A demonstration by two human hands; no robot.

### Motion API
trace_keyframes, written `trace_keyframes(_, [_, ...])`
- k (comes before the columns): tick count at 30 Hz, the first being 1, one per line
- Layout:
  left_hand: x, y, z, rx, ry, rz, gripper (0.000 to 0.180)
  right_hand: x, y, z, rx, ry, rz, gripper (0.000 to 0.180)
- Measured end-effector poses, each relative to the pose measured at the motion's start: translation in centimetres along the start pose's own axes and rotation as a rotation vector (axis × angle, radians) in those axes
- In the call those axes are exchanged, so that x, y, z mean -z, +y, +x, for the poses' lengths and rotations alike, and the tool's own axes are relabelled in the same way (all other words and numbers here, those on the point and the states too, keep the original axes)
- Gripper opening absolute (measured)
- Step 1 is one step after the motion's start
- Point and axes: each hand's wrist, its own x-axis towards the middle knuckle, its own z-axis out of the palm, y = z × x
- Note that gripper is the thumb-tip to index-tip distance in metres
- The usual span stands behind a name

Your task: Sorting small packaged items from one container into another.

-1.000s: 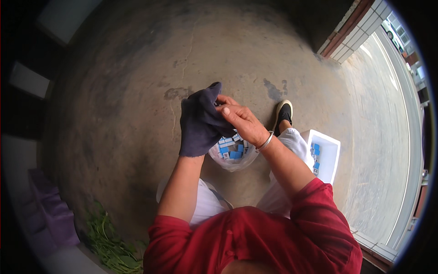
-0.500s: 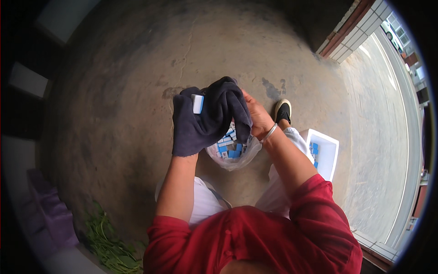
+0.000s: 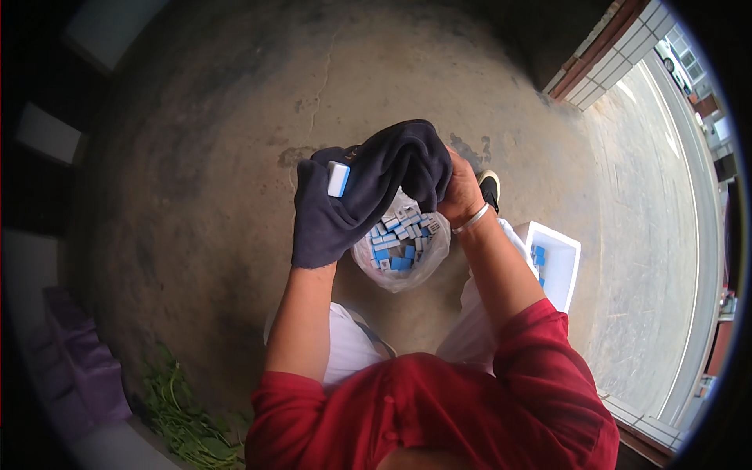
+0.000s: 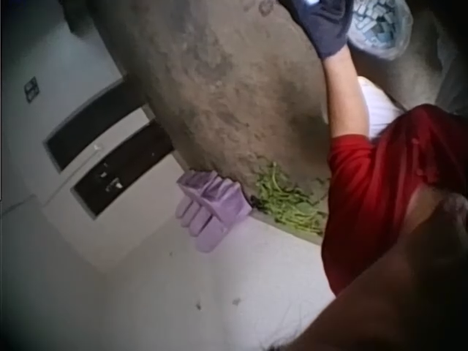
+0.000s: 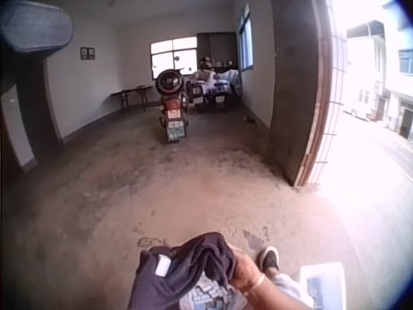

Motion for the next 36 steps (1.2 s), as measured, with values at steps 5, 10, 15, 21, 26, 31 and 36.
trace_keyframes(5, [2.5, -1.0, 1.1, -0.255, 0.006, 0.520, 0.049, -1.4, 0.4, -0.6, -0.015, -0.137, -0.042, 0.033])
trace_keyframes(10, [-0.1, -1.2, 0.8, -0.722, -0.104, 1.940, 0.037, -1.4, -0.2, -1.4, -0.036, -0.144, -0.484, 0.037])
trace_keyframes(15, [-3.1, -1.0, 0.6, -0.737, -0.150, 1.729, 0.042, -3.1, 0.9, -1.2, 0.173, -0.196, -1.040, 0.038])
trace_keyframes(21, [1.0, -2.9, 1.0, -0.728, -0.088, 1.719, 0.049, -1.8, 3.0, -0.9, 0.450, -0.182, -1.583, 0.054])
trace_keyframes(26, [-1.0, -2.1, 1.3, -0.616, -0.066, 1.657, 0.043, -0.8, 1.4, 0.1, 0.188, -0.242, -1.209, 0.045])
trace_keyframes(31, [-1.5, -1.9, 1.2, -0.643, -0.113, 1.760, 0.039, -1.2, 1.5, 0.0, 0.130, -0.269, -0.956, 0.046])
trace_keyframes(36, [1.3, -3.3, 0.8, -0.791, -0.022, 1.543, 0.032, -2.0, 2.7, -0.4, 0.393, -0.228, -1.537, 0.051])
